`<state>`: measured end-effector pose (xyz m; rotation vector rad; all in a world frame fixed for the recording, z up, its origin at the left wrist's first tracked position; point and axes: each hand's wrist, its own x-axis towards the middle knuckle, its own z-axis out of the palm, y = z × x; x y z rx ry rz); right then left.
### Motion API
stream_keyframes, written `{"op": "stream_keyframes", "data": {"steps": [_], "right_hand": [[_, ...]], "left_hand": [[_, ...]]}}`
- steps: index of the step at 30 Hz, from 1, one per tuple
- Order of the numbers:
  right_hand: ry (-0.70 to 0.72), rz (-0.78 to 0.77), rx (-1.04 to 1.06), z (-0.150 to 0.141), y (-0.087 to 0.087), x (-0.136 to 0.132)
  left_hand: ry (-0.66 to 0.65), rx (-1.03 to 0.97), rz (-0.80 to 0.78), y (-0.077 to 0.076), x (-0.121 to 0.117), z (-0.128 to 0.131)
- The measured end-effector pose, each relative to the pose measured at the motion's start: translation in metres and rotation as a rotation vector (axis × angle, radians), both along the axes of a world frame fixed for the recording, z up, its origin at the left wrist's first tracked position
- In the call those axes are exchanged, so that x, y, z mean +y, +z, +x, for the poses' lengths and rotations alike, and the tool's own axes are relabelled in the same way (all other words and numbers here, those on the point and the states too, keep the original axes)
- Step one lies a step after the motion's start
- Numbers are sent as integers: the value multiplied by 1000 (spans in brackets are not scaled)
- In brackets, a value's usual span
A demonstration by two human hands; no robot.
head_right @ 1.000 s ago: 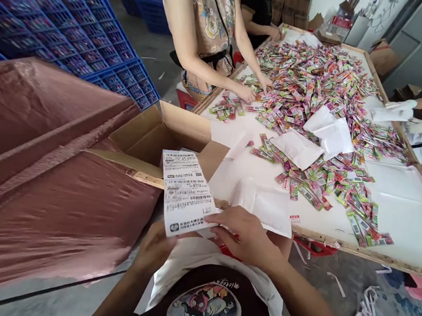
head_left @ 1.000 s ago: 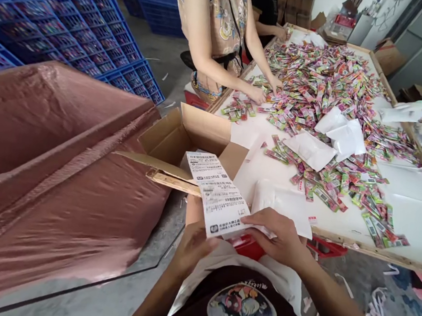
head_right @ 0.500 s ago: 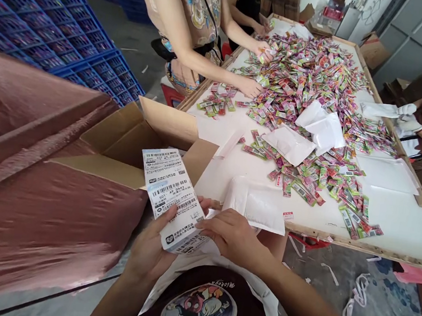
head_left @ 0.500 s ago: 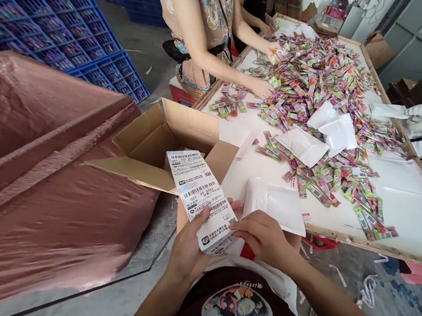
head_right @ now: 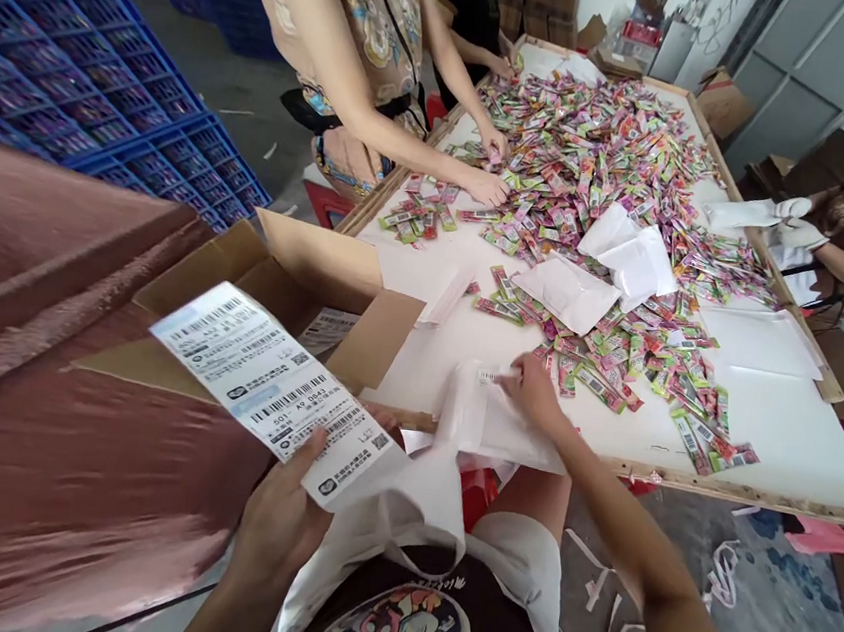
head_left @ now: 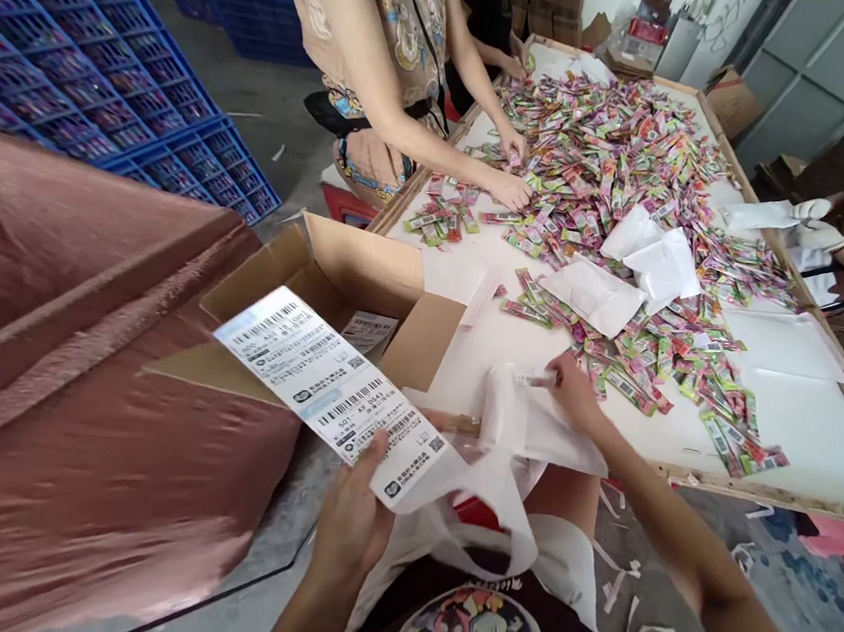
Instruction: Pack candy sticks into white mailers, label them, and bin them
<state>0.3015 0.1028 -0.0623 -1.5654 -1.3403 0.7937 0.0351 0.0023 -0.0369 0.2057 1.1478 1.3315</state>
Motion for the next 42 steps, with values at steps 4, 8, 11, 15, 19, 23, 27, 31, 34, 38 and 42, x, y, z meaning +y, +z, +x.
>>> {"op": "stream_keyframes", "data": {"steps": [4,8,11,15,19,23,27,31,34,38,42], "right_hand": [[200,26,-452,-18,-39,-24],[493,48,-688,-24,-42,-45],[453,48,-764,-39,-46,-34],[458,103,-788,-74,-56,0],[482,139,-692,-72,-54,26],[-256,40,-547,9,-38,49],[-651,-301,-445,89,-23,73],[-535,-276,-365,99,-17,94],[-482,-87,-250,88,1,109],[-482,269,-107,99,58,117],[-346,694,-35,110,103,104]], "left_hand": [[26,62,-76,0,-2,-1],[28,63,-66,0,1,4],[-5,96,-14,0,3,9],[22,138,-28,-3,1,11],[-81,216,35,-14,-6,-3],[-116,423,124,-28,-12,-19],[-161,494,173,-26,-11,-13],[-217,518,194,-16,-10,1],[-222,520,204,-13,-11,3],[-171,558,233,-15,-14,1],[-130,579,313,-12,-14,5]]}}
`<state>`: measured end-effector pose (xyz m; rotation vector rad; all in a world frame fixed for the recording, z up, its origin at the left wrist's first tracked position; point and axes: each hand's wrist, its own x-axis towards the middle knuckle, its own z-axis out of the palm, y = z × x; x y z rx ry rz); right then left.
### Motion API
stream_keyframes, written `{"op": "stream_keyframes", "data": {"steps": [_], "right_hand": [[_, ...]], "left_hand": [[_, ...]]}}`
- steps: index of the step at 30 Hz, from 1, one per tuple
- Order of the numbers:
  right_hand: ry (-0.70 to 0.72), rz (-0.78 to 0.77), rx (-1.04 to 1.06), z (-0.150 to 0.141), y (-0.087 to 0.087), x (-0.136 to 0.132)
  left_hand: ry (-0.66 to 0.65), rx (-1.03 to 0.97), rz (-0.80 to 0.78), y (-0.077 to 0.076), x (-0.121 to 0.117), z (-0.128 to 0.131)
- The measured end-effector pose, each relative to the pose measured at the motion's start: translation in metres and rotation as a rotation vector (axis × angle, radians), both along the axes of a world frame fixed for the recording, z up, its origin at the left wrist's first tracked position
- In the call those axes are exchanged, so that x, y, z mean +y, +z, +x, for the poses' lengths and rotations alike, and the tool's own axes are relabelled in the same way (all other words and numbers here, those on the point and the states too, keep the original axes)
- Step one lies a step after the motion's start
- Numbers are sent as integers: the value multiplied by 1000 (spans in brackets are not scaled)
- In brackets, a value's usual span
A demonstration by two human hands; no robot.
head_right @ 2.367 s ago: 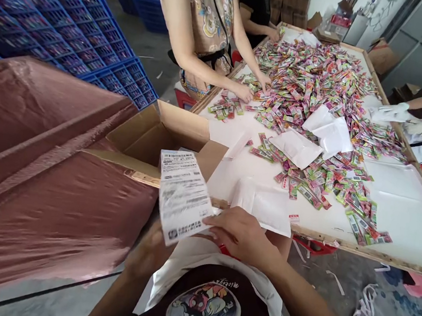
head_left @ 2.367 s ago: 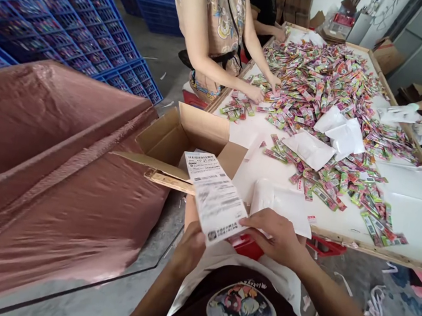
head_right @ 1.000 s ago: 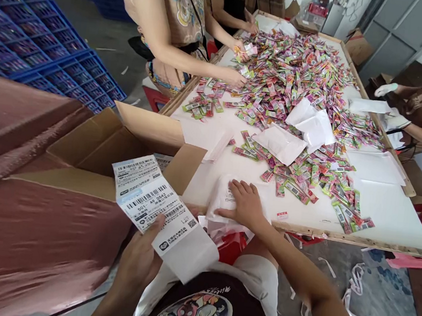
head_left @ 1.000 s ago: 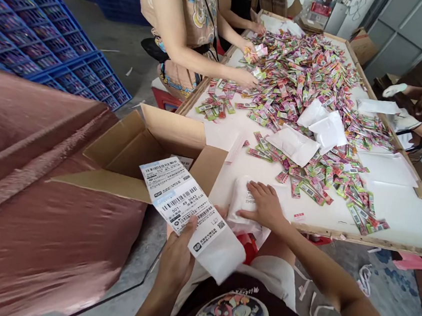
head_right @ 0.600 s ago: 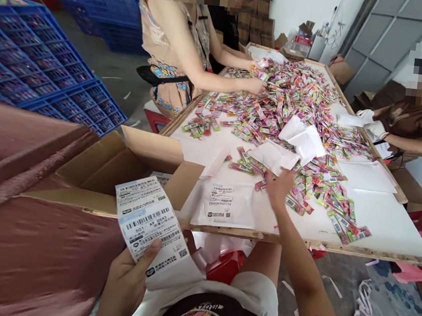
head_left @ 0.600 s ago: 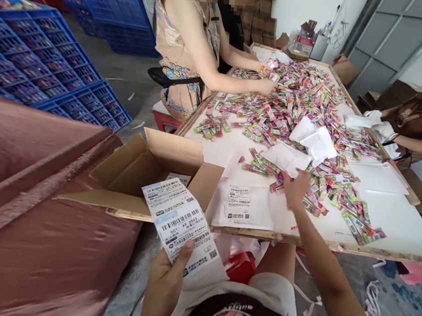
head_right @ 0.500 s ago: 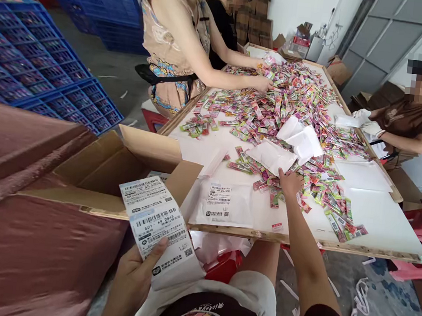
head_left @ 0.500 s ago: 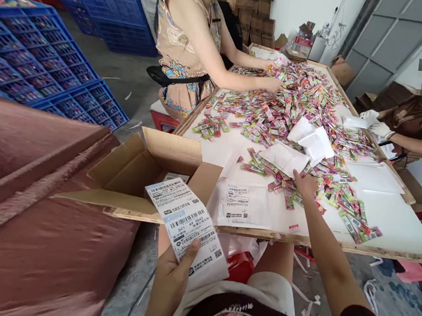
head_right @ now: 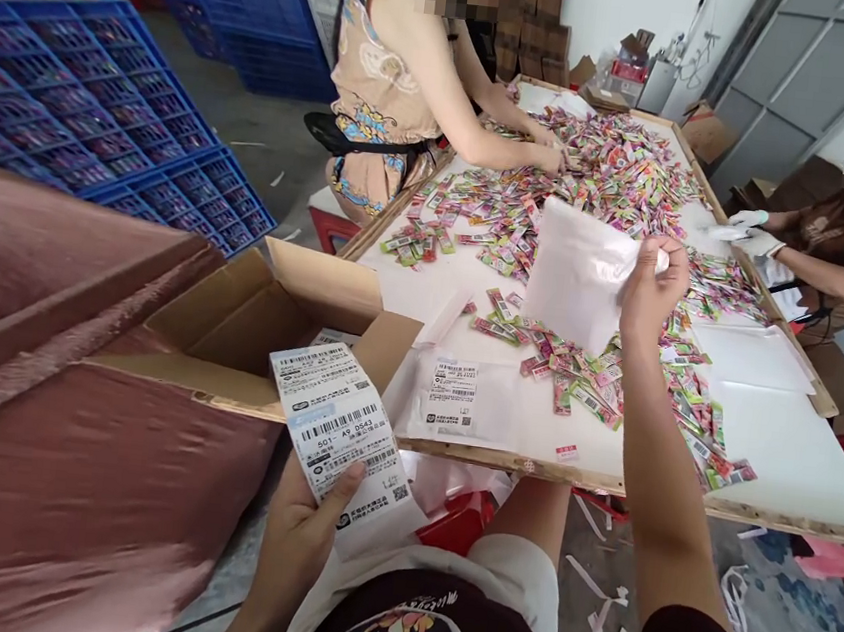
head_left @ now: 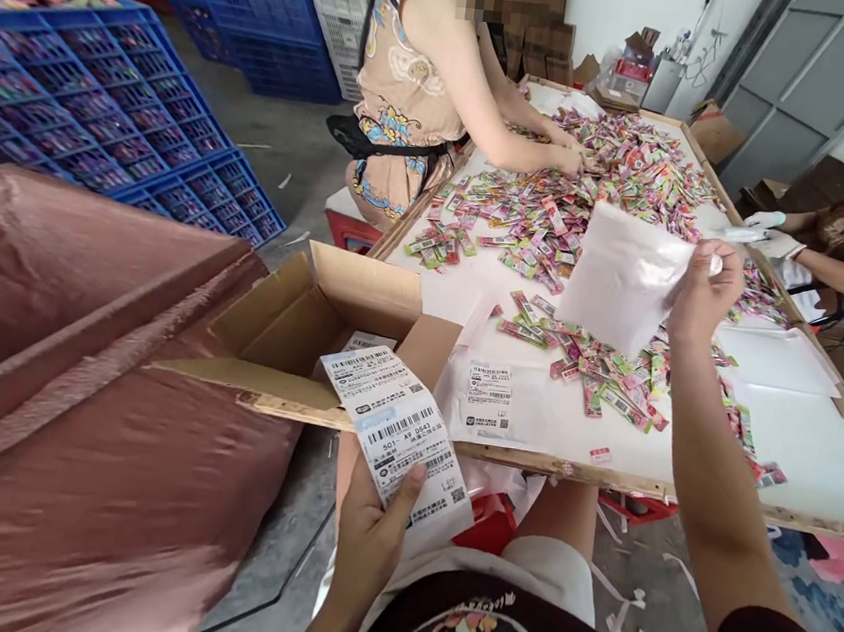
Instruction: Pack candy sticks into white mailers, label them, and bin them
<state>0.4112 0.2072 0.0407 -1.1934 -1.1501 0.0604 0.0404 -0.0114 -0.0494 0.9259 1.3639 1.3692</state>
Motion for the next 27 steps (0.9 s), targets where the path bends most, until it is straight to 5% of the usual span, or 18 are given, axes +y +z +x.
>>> {"op": "stream_keyframes", "data": {"steps": [2,6,9,11,14,16,20,23,27], "right_hand": [[173,-41,-124,-18,-10,-12],[529,-524,-436,-88,-81,-34],[510,-609,-593,-131,-110,-48],[538,-470,-522,-147,-100,-67],[954,-375,-421,-162,-67,-111],[1094,-335,-419,-172,-55,-142],[855,-183,-428,-188,-70,-179],[859,-102,-517,-195,-84,-192],[826,-129,-399,-177,-55,-202]], "left_hand": [[-11,10,35,1,0,3],[-55,61,84,-3,-2,2],[-129,142,93,-10,-4,-6],[-186,205,95,-13,-5,-11],[-219,229,94,-14,-3,-11],[-230,183,74,-14,-2,-8],[-212,-203,-97,-9,2,-3],[-173,-516,-266,5,8,2],[-39,-536,-321,22,19,9]]}}
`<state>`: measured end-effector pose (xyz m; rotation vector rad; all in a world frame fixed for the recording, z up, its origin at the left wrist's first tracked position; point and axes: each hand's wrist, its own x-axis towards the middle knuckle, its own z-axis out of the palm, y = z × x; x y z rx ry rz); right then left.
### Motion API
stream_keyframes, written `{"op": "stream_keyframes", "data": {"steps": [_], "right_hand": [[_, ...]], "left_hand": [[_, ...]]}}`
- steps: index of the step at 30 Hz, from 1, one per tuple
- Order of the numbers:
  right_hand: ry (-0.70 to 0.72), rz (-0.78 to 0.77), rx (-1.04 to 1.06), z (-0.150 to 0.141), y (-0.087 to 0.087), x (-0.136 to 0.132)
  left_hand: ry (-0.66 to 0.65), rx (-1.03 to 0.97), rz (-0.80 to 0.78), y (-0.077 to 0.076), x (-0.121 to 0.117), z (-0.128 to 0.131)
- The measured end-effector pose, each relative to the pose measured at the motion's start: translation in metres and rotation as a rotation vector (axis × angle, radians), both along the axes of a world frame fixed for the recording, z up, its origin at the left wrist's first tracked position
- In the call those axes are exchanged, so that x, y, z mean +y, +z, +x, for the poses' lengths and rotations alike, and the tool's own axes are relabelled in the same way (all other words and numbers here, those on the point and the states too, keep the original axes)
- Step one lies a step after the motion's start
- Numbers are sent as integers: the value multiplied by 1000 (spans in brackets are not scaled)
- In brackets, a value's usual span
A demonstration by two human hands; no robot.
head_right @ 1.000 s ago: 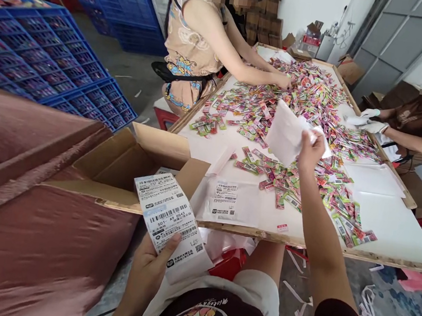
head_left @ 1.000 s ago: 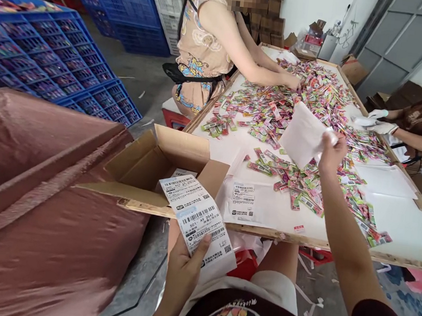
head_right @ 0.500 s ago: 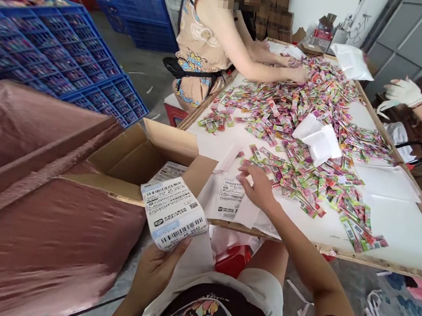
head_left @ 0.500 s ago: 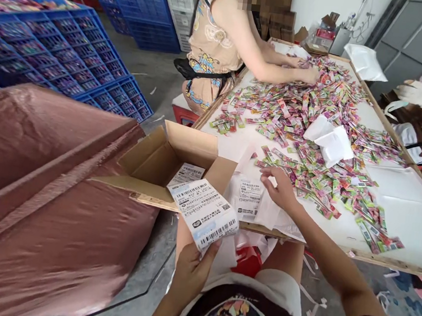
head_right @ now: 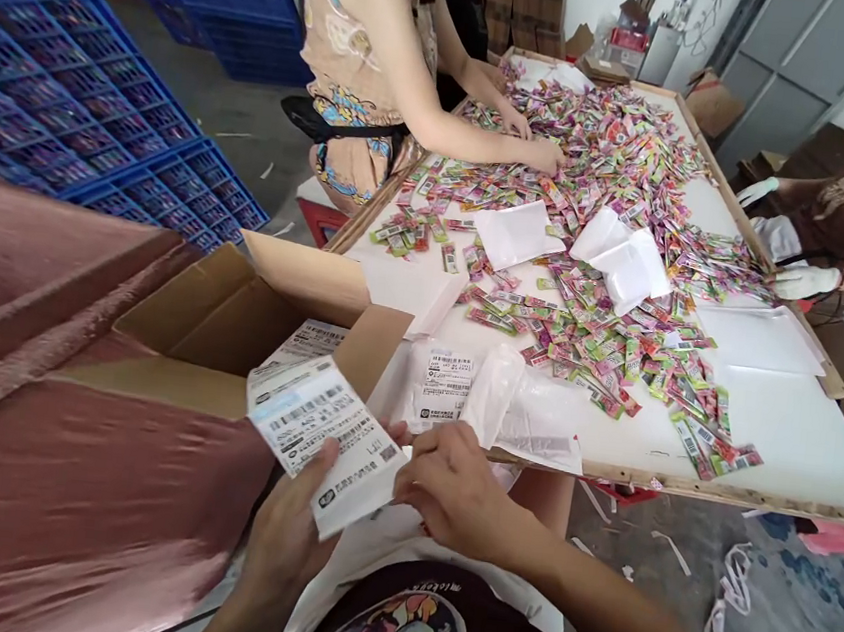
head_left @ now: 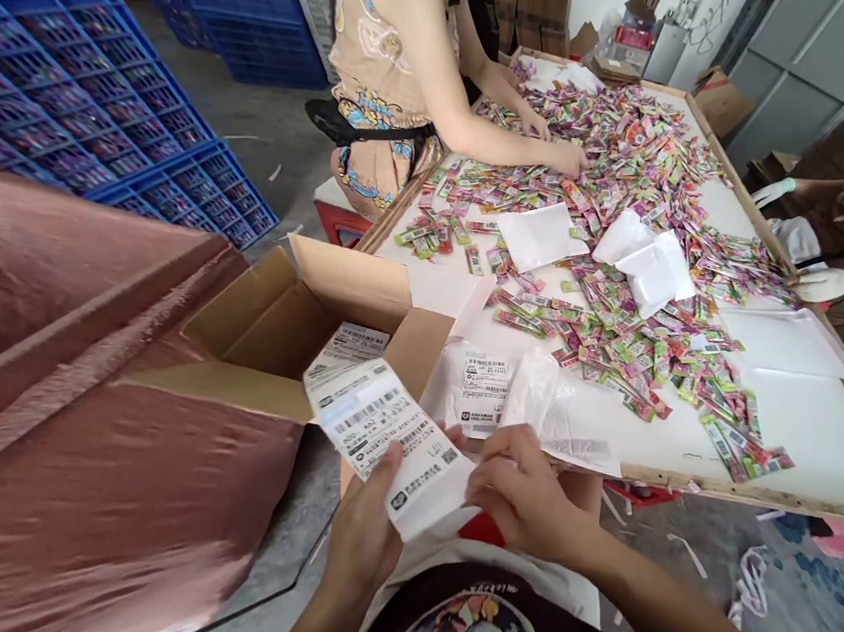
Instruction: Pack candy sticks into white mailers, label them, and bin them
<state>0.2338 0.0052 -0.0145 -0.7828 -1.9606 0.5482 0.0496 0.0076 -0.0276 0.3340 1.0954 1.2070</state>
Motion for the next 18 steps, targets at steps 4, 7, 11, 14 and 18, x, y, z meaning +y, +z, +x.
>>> {"op": "stream_keyframes", "data": {"steps": [4,7,11,14,18], "right_hand": [[-253,-113,399,55,28,23],[-562,-214,390,90,-4,63],[-774,-430,-47,104,-74,96],[-849,-285,-295,99,-96,90],[-644,-216,-604,80,-97,68]], "left_hand": [[284,187,79,-1,9,-3],[362,254,93,-7,8,-7],[309,272,-12,-9,3,-13],[304,300,-55,-8,1,-16],[265,332,-70,-13,1,-14]]}}
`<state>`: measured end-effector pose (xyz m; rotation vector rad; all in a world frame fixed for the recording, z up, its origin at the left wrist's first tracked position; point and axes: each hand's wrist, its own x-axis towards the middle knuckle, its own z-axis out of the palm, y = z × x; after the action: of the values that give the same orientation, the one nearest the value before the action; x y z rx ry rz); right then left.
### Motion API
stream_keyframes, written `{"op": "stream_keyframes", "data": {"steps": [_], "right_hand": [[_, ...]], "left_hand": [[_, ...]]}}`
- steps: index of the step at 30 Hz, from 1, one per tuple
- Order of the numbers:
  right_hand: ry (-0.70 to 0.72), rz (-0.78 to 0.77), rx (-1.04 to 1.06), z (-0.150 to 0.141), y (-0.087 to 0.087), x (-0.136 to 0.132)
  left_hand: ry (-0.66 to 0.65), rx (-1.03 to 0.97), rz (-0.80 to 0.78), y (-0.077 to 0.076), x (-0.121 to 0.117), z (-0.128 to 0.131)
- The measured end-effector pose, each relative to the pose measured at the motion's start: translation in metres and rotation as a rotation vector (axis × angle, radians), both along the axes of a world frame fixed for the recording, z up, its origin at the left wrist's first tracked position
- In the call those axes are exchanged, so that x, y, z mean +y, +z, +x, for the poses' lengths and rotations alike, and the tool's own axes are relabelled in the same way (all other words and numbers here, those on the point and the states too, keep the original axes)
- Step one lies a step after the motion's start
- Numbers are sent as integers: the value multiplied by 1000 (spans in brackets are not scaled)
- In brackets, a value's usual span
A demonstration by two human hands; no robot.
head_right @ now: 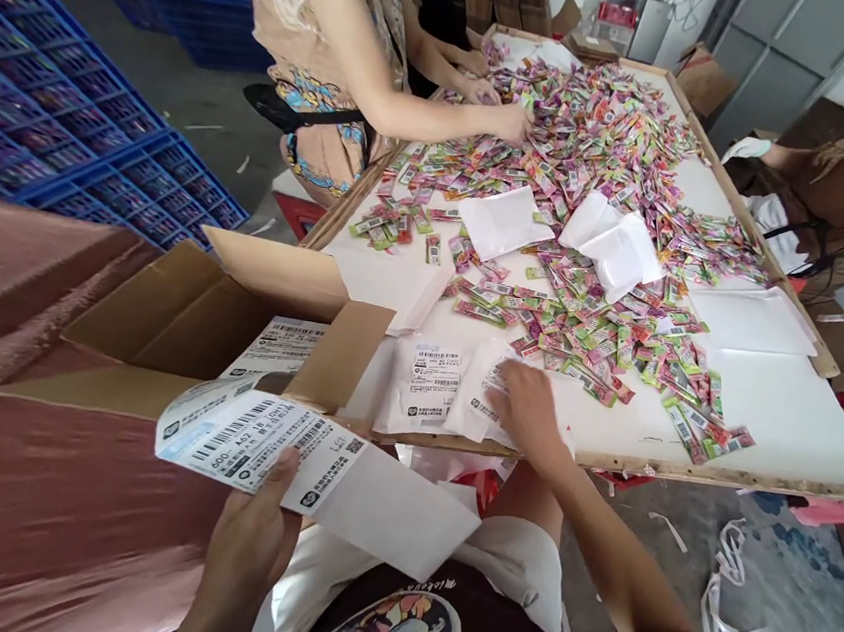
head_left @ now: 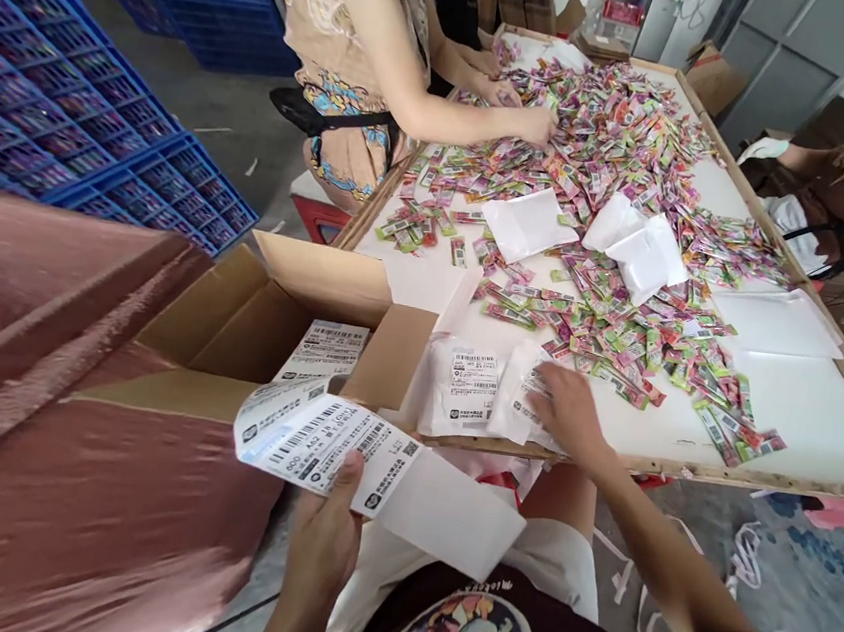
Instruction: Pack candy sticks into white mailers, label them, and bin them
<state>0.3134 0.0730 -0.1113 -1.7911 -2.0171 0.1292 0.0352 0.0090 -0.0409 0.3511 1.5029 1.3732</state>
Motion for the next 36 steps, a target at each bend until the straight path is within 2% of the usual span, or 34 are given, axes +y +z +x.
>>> {"op": "stream_keyframes", "data": {"steps": [2,5,7,9,11,12,14,15,17,20,24,29,33,36], "right_hand": [[54,-89,-82,-13,-1,-6],[58,-145,-103,-29,-5,-2],[97,-174,-51,-31,-3,11],[122,-194,55,-21,4,34],[51,-129,180,6,17,67],[-35,-59,227,25,25,86],[-290,115,253,70,37,125],[-435,147,233,93,41,143],[-644,117,157,135,43,174],[-727,-47,84,176,32,199],[-715,-86,100,207,20,200],[-649,-36,59,235,27,184],[-573,16,1,224,24,187],[-616,-13,10,206,17,199]], "left_hand": [[-55,7,18,-6,0,3],[-132,44,74,-16,-1,8],[-167,89,100,-22,-3,10],[-187,127,122,-26,-5,9],[-206,147,130,-28,-6,6],[-209,150,126,-27,-6,5],[-210,151,101,-24,-6,1],[-204,154,85,-22,-6,0],[-183,155,57,-16,-4,0],[-172,140,36,-7,-2,3],[-153,128,52,-1,-1,11],[-173,143,54,-10,4,20],[-241,219,69,-12,8,25],[-216,288,92,-5,7,22]]}}
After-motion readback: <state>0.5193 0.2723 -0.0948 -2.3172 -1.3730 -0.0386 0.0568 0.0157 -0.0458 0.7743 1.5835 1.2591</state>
